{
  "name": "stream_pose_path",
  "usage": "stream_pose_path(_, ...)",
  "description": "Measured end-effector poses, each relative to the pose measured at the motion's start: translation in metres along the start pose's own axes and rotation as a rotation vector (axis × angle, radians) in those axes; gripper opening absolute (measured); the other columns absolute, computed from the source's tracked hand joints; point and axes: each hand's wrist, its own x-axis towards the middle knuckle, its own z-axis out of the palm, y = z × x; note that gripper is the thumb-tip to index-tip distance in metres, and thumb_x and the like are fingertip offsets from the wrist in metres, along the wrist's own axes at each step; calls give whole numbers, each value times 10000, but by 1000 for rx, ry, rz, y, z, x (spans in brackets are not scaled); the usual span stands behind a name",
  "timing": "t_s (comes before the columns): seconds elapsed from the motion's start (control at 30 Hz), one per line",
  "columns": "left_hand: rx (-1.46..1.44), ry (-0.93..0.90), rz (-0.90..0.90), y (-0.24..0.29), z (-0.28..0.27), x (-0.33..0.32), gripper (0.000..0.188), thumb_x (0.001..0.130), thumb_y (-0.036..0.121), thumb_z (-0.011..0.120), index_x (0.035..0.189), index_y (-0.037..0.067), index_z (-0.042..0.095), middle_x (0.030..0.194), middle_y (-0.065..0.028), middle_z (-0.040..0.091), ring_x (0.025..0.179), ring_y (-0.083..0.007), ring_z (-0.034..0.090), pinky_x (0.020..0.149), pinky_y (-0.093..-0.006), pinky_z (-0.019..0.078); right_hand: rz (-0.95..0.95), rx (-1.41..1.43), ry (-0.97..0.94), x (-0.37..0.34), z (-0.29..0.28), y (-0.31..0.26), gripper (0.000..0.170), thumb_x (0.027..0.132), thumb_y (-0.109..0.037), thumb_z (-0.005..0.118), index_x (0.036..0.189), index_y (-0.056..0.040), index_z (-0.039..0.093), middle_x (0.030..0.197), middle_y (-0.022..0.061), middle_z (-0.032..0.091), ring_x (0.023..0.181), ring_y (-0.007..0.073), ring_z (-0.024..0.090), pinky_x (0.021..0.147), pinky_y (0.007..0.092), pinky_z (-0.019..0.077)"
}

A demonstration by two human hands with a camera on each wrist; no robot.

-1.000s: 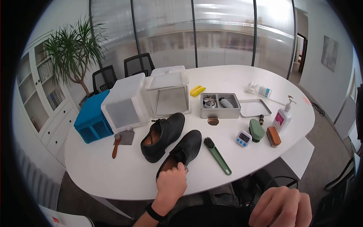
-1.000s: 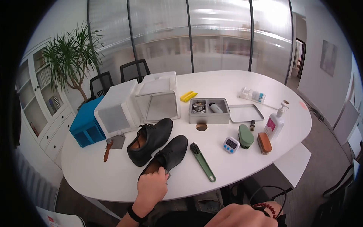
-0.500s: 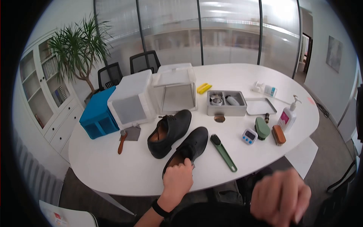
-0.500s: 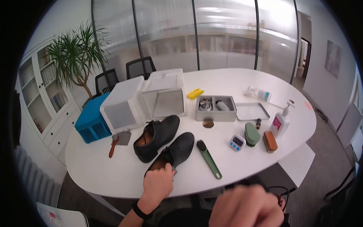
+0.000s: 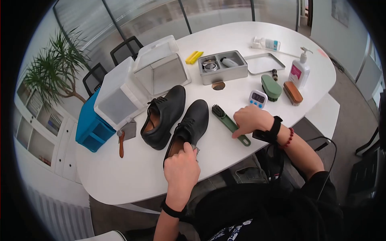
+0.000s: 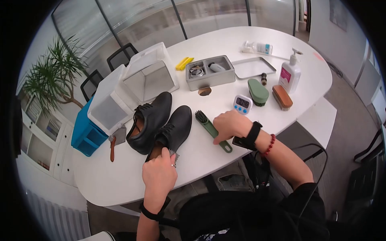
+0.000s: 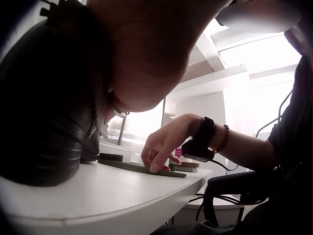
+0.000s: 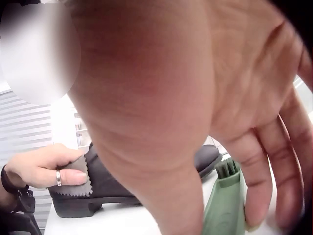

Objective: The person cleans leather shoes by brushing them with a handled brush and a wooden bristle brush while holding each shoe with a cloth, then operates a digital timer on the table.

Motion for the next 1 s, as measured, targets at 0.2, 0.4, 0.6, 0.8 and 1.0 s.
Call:
stream_pose_path(0.2, -55, -24, -8, -5, -5, 1, 228, 984, 269, 603, 918, 55, 562, 663, -129, 654, 604, -325, 680, 555, -426, 507, 171, 307, -39, 11, -3, -4, 507, 844, -422, 633, 664, 50, 677, 596, 140, 676, 519, 239, 691, 554, 350, 576)
stream_pose_path(0.4, -381, -108, -99, -51, -24, 7, 308, 990, 320, 589, 888, 30, 592, 641, -204, 611, 669, -446, 619, 609, -503, 443, 197, 765, 232, 7, -19, -9, 260, 895, -132, 548, 1038, 84, 530, 649, 176, 627, 434, 239, 636, 388, 339, 529)
stream_pose_path(0.6, -893, -68, -168, -95, 8, 9, 323, 1005, 316, 582, 903, 10, 603, 693, -178, 590, 646, -326, 567, 650, -385, 457, -79, 515, 469, -6, -17, -45, 574, 877, -51, 505, 1428, -3, 351, 778, 270, 646, 746, 483, 631, 713, 558, 480)
stream_pose_path(0.8, -1180, -199, -270, -109, 9, 7, 277, 1061, 245, 527, 985, -4, 623, 834, -3, 608, 761, -93, 513, 706, -262, 455, -247, 434, 513, -25, -3, -91, 489, 1002, -227, 548, 1439, -23, 470, 787, 224, 661, 686, 428, 654, 648, 519, 514)
stream_pose_path(1.0, -1212, -216, -242, -101, 7, 7, 261, 1057, 238, 533, 1028, -5, 624, 847, -12, 618, 767, -106, 529, 730, -270, 464, -171, 263, 598, -12, 4, -87, 476, 1035, -300, 530, 1451, -69, 499, 668, 162, 633, 574, 365, 633, 534, 464, 483)
